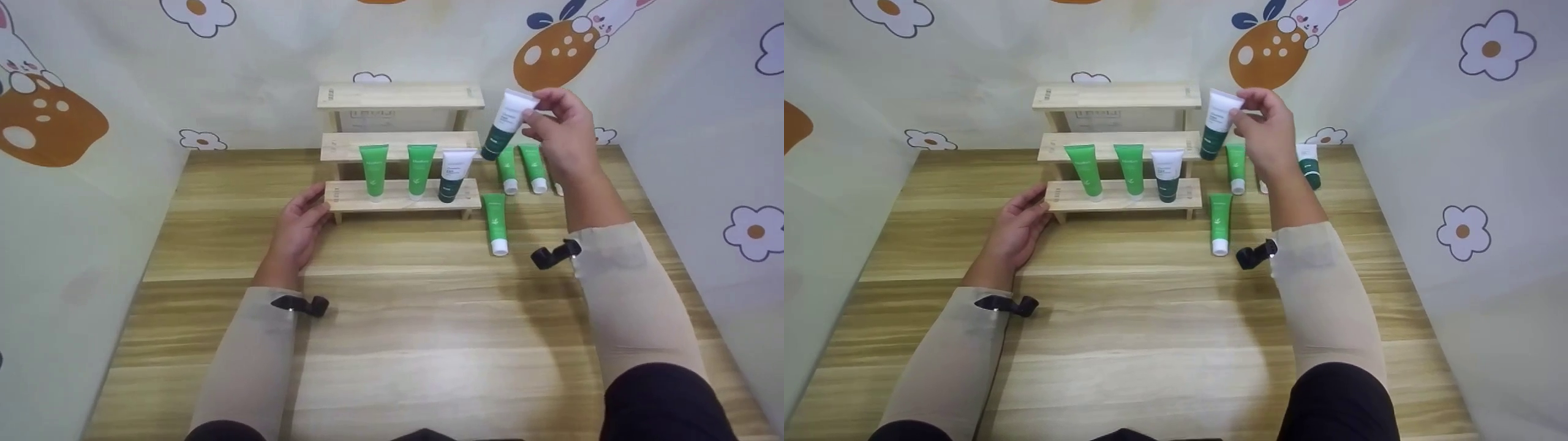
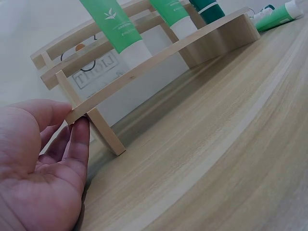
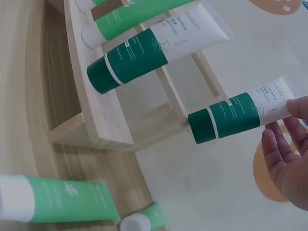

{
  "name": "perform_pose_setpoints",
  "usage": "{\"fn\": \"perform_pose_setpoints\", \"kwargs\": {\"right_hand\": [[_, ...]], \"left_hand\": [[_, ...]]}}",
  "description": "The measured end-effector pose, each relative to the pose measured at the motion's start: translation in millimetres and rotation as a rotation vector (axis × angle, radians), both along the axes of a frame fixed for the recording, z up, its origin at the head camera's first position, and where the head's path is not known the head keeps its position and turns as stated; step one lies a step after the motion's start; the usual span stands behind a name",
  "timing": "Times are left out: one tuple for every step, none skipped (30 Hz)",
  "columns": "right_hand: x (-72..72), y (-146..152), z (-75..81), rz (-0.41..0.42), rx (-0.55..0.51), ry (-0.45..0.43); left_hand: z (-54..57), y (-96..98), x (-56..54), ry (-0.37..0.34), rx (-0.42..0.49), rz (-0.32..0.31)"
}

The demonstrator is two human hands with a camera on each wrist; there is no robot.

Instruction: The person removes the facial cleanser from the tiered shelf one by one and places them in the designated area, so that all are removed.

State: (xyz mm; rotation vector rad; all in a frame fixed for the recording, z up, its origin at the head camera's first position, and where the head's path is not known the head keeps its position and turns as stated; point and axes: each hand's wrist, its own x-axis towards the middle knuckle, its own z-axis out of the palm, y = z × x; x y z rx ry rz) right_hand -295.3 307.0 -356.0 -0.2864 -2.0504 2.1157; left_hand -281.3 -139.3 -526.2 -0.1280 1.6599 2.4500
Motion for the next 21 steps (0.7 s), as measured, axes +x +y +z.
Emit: {"fn": "perform_pose_setpoints", "kwargs": {"right_hand": [[2.1, 3.2, -4.3, -0.009, -0.015, 0.021], [4.4, 6.7, -8.6, -0.014, -0.030, 0.044], [6.6, 9.3, -12.6, -0.018, -0.037, 0.063], [9.0, 11.3, -16.3, -0.023, -0.042, 0.082], [11.4, 13.1, -19.7, -0.026, -0.045, 0.100], [13.6, 14.7, -23.1, -0.030, -0.053, 0.109], [15.8, 16.0, -26.1, -0.033, -0.058, 0.114], [18.0, 17.6, -28.7, -0.038, -0.064, 0.111], [20.3, 18.9, -31.3, -0.040, -0.071, 0.106], [22.4, 20.3, -34.0, -0.042, -0.077, 0.101], [24.3, 21.6, -36.8, -0.043, -0.081, 0.095], [26.0, 22.7, -39.4, -0.044, -0.090, 0.090], [27.7, 23.6, -42.1, -0.042, -0.092, 0.089], [29.3, 24.4, -44.8, -0.039, -0.093, 0.090], [30.9, 25.2, -47.5, -0.035, -0.095, 0.091], [32.1, 25.7, -50.5, -0.032, -0.099, 0.096], [33.2, 26.3, -53.4, -0.030, -0.099, 0.101], [34.2, 26.8, -56.3, -0.028, -0.101, 0.108], [34.9, 27.2, -59.1, -0.027, -0.104, 0.115], [35.6, 27.6, -61.6, -0.028, -0.105, 0.121], [36.0, 28.1, -64.2, -0.029, -0.106, 0.127]], "left_hand": [[0.1, -0.1, 0.0, 0.001, 0.000, 0.000], [-0.3, 0.0, -0.2, 0.001, -0.002, 0.000], [-0.7, 0.0, -0.4, 0.002, -0.003, 0.000], [-0.9, 0.0, -0.6, 0.004, -0.001, 0.001], [-0.9, 0.0, -0.6, 0.003, 0.000, 0.002], [-1.0, -0.2, -0.7, 0.003, 0.002, 0.003], [-0.7, -0.1, -0.6, 0.003, 0.004, 0.005], [-0.8, -0.1, -0.8, 0.002, 0.004, 0.005], [-0.8, 0.0, -1.0, 0.002, 0.005, 0.006], [-0.7, 0.1, -1.1, 0.002, 0.005, 0.006], [-0.9, 0.1, -1.2, 0.001, 0.004, 0.008], [-1.2, 0.1, -1.3, -0.001, 0.002, 0.010], [-1.5, 0.0, -1.3, -0.003, -0.001, 0.012], [-1.7, 0.1, -1.3, -0.003, 0.002, 0.014], [-1.8, 0.2, -1.4, -0.003, 0.006, 0.016], [-2.2, -0.2, -1.3, -0.005, 0.006, 0.019], [-2.4, -0.6, -1.2, -0.007, 0.008, 0.019], [-2.5, -0.7, -1.1, -0.007, 0.008, 0.018], [-2.4, -0.9, -1.0, -0.007, 0.007, 0.017], [-2.3, -1.0, -0.8, -0.007, 0.007, 0.016], [-2.2, -1.5, -0.6, -0.010, 0.002, 0.016]]}}
